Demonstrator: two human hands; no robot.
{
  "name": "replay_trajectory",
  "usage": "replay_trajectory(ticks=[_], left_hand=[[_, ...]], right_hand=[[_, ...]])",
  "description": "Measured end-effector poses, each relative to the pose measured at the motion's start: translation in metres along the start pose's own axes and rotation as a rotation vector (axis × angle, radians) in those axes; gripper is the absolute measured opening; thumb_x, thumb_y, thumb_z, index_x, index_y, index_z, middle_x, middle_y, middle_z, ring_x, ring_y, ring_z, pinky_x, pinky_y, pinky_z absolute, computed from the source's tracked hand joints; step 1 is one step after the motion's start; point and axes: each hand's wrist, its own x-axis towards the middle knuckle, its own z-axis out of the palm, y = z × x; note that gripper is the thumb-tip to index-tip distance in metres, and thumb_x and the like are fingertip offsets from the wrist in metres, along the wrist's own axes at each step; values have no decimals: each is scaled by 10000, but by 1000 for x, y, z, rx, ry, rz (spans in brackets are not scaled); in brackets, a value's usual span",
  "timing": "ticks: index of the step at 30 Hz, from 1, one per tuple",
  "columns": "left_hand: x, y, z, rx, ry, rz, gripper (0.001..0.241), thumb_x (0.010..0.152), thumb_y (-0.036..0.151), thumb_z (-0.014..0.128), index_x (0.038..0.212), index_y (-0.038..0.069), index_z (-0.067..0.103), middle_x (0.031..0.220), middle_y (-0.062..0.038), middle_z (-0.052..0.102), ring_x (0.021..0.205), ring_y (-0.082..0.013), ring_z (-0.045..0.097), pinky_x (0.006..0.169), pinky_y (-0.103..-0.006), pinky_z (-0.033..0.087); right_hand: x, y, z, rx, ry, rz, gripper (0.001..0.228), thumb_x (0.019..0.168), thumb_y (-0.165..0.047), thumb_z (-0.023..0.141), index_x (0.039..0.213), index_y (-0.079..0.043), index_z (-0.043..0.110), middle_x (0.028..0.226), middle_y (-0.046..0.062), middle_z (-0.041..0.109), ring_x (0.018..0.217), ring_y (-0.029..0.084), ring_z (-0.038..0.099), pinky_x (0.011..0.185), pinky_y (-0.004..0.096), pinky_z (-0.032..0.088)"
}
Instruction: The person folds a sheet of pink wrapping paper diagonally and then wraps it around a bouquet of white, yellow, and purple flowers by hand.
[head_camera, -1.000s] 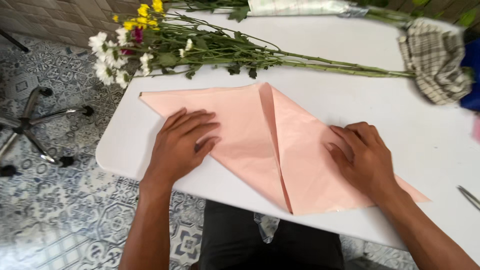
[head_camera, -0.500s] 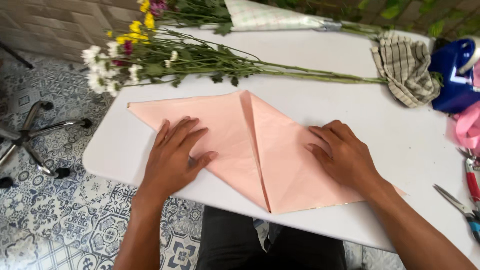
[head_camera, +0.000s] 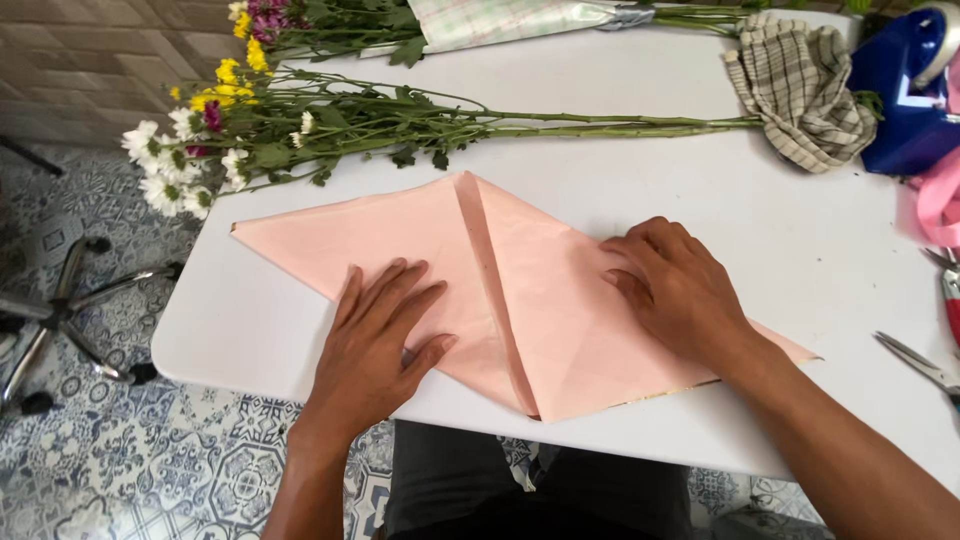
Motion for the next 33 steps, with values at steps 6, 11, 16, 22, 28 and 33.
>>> replay_trajectory(ticks=[6,11,16,22,28,33], left_hand=[[-3,-4,-2,6,41,-12,458,991,460,601,1358,190,640,1477,-69,547,1478,-288,423,1254,-566,150],[-12,-3,-3,13,132,-59,430,972,448,634,1312,187,669,1467,-72,540,1454,-285,457,1246,-551,209],[-16,9,-11,-5,292,-283,451,964,333,665,1355,111,639,1524,-177,452,1383,-369,491,1081,-536,435],[-15,32,-23,-96,305,-372,429,968,295,668,1330,66,643,1350,-143,491,1144,-309,534,1012,-482,462],[-11,64,-3,-276,283,-159,454,907,280,738,1324,111,674,1296,-133,522,1090,-271,591,973,-401,507],[-1,59,-14,-156,84,150,315,973,390,632,1127,116,655,1386,-148,538,1314,-378,463,1059,-587,273]], right_hand=[[10,-12,-25,253,-164,82,466,981,-291,644,1429,-178,580,1232,60,618,1193,239,617,1011,397,518],[18,-6,-23,368,-287,173,541,963,-249,663,1483,-169,537,1182,78,654,1094,233,645,964,399,544],[24,-2,-32,520,-352,234,628,912,-319,656,1511,-196,510,1160,-11,648,857,156,571,805,301,482],[-9,25,-67,336,-322,-43,711,857,-330,706,1520,-236,467,1351,-1,608,992,184,685,891,333,556],[-64,51,-48,153,-451,-49,1241,643,-501,1006,1609,-260,265,1612,-14,339,1468,177,388,1154,358,338],[-79,36,-49,179,-381,-28,1196,620,-221,951,1605,-284,276,1630,-41,315,1493,167,370,1113,362,392]])
